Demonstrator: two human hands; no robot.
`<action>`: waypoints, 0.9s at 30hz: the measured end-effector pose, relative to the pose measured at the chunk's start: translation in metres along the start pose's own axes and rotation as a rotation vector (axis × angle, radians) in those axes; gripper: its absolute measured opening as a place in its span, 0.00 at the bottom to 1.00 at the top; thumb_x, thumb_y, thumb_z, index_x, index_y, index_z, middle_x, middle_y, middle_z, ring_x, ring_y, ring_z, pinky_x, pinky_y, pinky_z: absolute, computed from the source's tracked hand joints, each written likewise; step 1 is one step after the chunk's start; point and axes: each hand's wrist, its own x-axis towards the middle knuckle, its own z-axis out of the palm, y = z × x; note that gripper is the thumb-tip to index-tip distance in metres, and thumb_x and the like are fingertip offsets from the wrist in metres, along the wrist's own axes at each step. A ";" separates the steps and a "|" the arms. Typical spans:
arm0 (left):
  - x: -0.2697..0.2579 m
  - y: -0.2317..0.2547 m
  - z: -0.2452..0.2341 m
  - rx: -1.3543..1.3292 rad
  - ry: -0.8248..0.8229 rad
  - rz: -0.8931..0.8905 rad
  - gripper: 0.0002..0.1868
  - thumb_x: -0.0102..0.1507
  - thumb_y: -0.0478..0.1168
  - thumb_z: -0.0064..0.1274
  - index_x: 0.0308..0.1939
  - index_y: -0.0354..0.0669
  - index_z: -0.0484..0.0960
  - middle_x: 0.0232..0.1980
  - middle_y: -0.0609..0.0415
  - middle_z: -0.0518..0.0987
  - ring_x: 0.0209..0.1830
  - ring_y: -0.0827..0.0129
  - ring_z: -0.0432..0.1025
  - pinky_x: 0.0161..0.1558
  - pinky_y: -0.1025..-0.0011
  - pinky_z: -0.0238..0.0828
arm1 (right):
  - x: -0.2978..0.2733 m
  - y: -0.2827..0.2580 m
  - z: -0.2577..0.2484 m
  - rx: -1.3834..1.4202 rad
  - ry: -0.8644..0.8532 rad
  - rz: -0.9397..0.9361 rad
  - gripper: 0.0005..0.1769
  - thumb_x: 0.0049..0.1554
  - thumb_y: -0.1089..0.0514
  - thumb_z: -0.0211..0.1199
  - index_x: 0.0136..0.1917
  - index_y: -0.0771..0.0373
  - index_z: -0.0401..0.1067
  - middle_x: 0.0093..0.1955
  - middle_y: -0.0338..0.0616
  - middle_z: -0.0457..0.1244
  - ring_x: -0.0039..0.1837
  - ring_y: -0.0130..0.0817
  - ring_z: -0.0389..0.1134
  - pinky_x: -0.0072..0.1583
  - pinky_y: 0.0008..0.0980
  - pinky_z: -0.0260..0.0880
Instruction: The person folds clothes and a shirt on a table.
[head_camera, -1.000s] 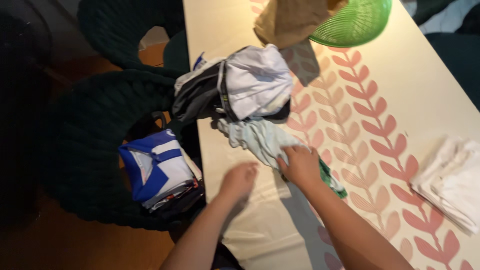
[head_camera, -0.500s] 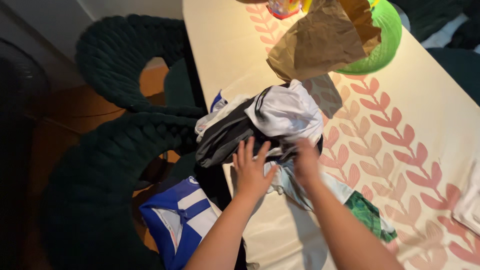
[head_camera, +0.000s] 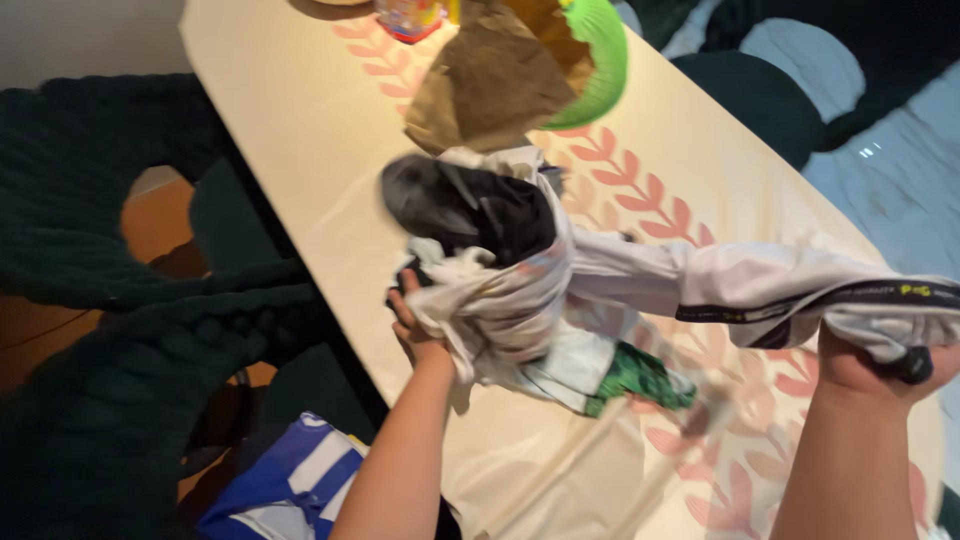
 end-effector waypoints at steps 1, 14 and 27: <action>-0.013 0.002 -0.002 -0.048 0.056 0.007 0.42 0.60 0.54 0.59 0.76 0.51 0.64 0.81 0.54 0.49 0.79 0.45 0.42 0.67 0.31 0.44 | -0.008 -0.012 -0.003 -0.008 0.010 -0.024 0.18 0.67 0.47 0.46 0.54 0.61 0.72 0.54 0.48 0.68 0.56 0.47 0.71 0.64 0.49 0.71; -0.178 0.114 -0.003 0.196 -0.161 0.915 0.46 0.46 0.58 0.66 0.70 0.65 0.74 0.80 0.47 0.56 0.79 0.37 0.43 0.57 0.21 0.45 | -0.107 0.009 0.001 -0.384 -0.013 0.094 0.19 0.70 0.44 0.48 0.53 0.58 0.73 0.49 0.44 0.69 0.47 0.39 0.71 0.50 0.41 0.73; 0.028 0.052 -0.027 0.433 -0.074 0.168 0.18 0.58 0.43 0.54 0.53 0.61 0.85 0.82 0.47 0.53 0.83 0.39 0.31 0.64 0.19 0.30 | -0.128 0.019 -0.073 -0.866 0.220 0.173 0.12 0.65 0.51 0.54 0.51 0.59 0.72 0.46 0.40 0.68 0.45 0.31 0.69 0.49 0.33 0.70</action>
